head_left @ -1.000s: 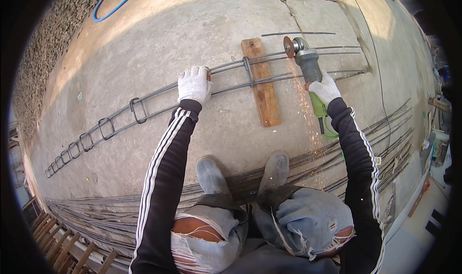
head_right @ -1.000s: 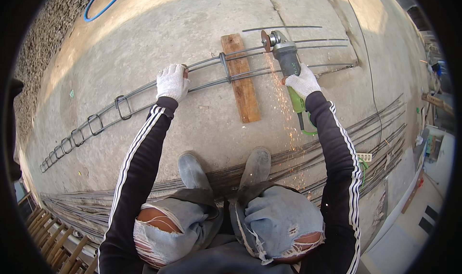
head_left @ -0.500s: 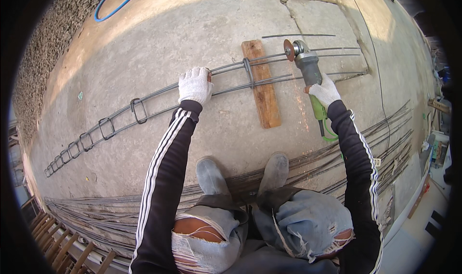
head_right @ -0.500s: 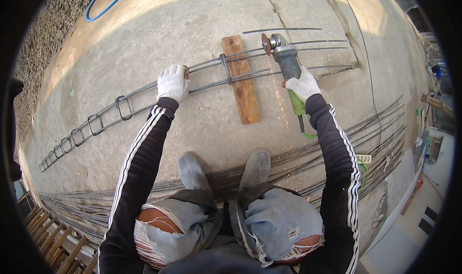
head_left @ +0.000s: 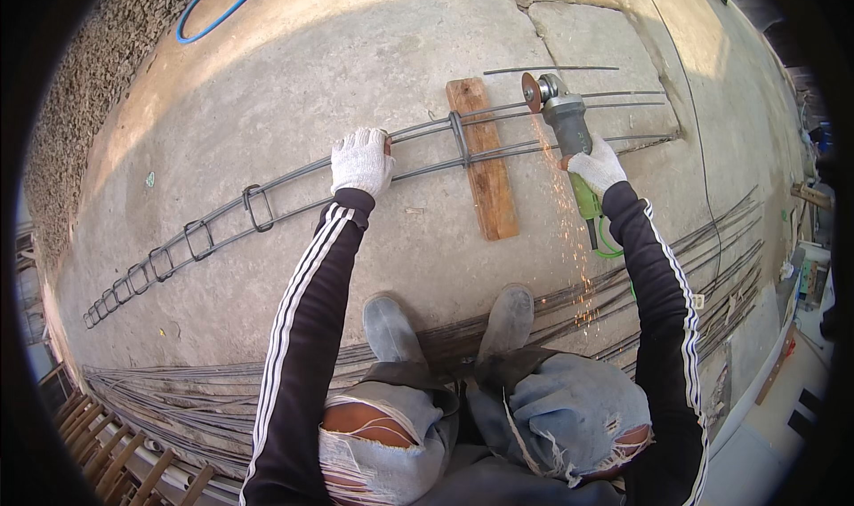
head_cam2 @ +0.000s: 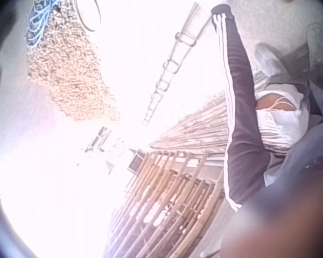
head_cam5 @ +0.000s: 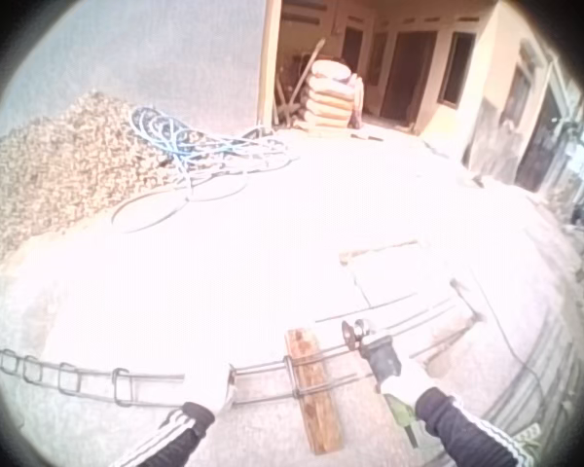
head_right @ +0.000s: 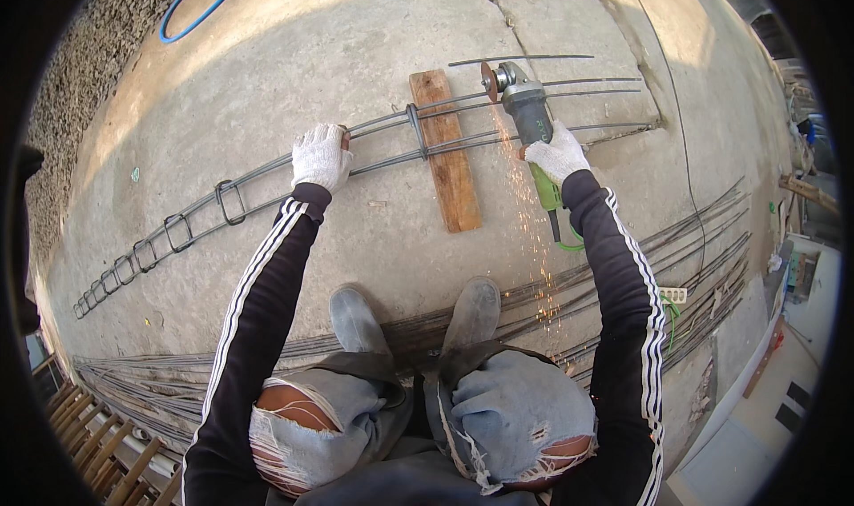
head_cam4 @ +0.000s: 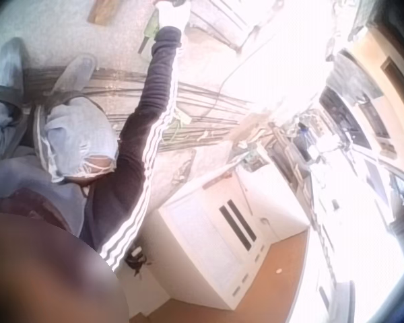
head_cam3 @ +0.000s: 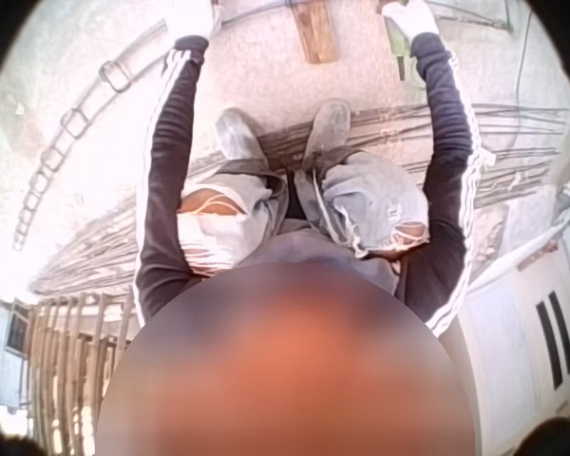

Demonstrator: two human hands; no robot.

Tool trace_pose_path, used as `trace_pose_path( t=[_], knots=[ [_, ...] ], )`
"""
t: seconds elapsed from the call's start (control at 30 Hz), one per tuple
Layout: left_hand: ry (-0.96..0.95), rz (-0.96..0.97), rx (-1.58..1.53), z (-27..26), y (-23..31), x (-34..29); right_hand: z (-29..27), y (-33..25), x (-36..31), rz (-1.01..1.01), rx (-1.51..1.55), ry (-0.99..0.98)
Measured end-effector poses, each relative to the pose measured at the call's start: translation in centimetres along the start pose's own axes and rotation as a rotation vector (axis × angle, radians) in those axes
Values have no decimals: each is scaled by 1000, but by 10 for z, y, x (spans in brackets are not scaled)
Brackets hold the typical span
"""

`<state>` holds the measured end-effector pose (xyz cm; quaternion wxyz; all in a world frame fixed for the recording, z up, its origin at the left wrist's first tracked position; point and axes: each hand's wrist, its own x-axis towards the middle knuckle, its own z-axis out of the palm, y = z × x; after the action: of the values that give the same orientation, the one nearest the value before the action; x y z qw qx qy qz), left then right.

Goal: The person walks through a construction site, picks up a piece of wood, and then retrieves an angle grinder from inside a house. They return outside, plug the grinder into a power strip, and cut a steel rebar cage using the angle grinder, producing sparks.

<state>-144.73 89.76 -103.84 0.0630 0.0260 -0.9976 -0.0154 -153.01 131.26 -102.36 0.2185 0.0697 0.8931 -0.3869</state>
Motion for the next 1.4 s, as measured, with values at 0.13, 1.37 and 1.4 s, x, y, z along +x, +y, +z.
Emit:
trace_pose_path(
  t=[0.13, 1.37, 1.4],
  knots=[
    [-6, -5, -7, 0, 1, 0, 0, 7, 1, -48, -13, 8],
    [22, -4, -23, -4, 3, -2, 0, 11, -1, -39, 26, 4],
    [27, 4, -18, -4, 3, -2, 1, 13, -4, -31, 57, 3]
  ],
)
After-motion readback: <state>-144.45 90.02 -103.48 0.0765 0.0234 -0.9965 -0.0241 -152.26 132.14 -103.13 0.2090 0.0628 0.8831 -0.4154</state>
